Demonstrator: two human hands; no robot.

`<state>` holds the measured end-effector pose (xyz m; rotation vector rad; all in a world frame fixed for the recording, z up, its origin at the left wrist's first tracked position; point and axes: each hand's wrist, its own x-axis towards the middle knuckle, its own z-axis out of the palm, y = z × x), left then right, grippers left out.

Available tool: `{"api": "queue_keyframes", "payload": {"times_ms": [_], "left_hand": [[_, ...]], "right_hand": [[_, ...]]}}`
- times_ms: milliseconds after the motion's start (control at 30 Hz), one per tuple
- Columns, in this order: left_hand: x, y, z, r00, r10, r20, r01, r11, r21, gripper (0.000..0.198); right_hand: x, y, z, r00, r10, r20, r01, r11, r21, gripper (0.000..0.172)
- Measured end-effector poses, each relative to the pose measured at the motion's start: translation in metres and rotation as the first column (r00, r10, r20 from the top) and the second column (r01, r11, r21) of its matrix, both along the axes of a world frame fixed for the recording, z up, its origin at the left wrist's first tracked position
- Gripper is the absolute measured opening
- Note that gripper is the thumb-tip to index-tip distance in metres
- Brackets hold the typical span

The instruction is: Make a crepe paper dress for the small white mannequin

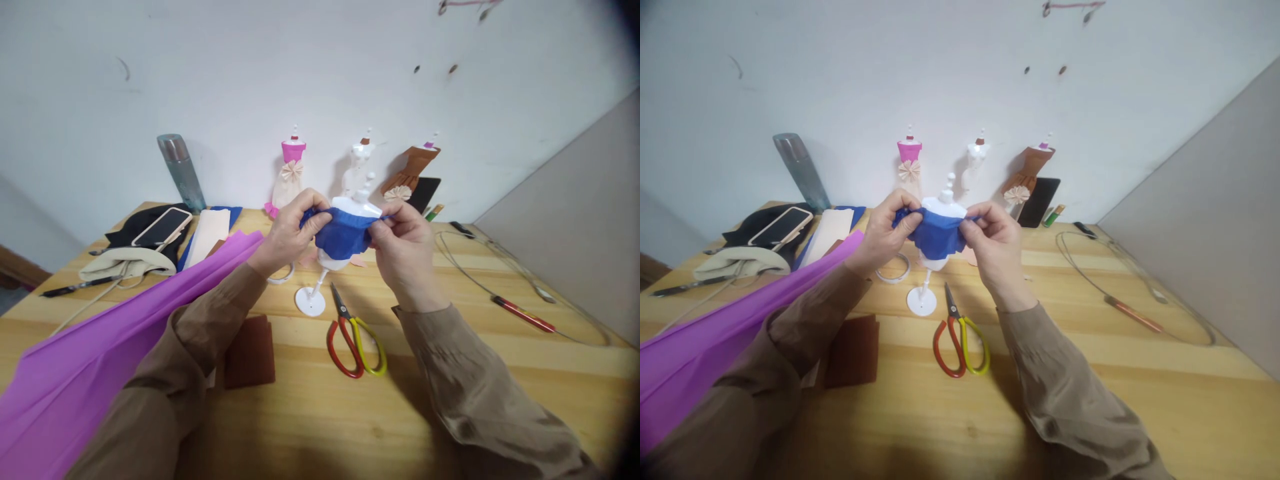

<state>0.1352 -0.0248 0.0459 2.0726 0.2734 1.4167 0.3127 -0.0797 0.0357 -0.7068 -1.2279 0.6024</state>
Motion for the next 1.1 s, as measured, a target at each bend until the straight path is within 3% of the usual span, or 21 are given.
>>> {"api": "queue_keyframes", "payload": {"times_ms": [233,367,700,1100], "left_hand": [[-0.012,0.003,0.008,0.981,-0.134,-0.14,0.128,0.99,-0.051,0.022],[-0.02,0.0,0.014,0.96,-0.166,-0.227,0.144,0.983,-0.113,0.019],[-0.013,-0.002,0.011,0.98,-0.155,-0.125,0.119,0.958,-0.26,0.01],[-0.014,-0.006,0.014,0.977,-0.187,-0.098,0.14,0.921,-0.364,0.024]], "right_hand": [[0.004,0.002,-0.003,1.0,0.013,-0.004,-0.013,1.0,-0.023,0.021],[0.004,0.002,-0.004,0.999,0.039,-0.037,-0.04,0.999,-0.033,0.025],[-0.001,-0.004,-0.002,0.995,0.097,-0.032,-0.098,0.993,-0.057,0.024],[-0.006,-0.01,0.003,0.992,0.125,-0.023,-0.127,0.99,-0.056,0.014]]}}
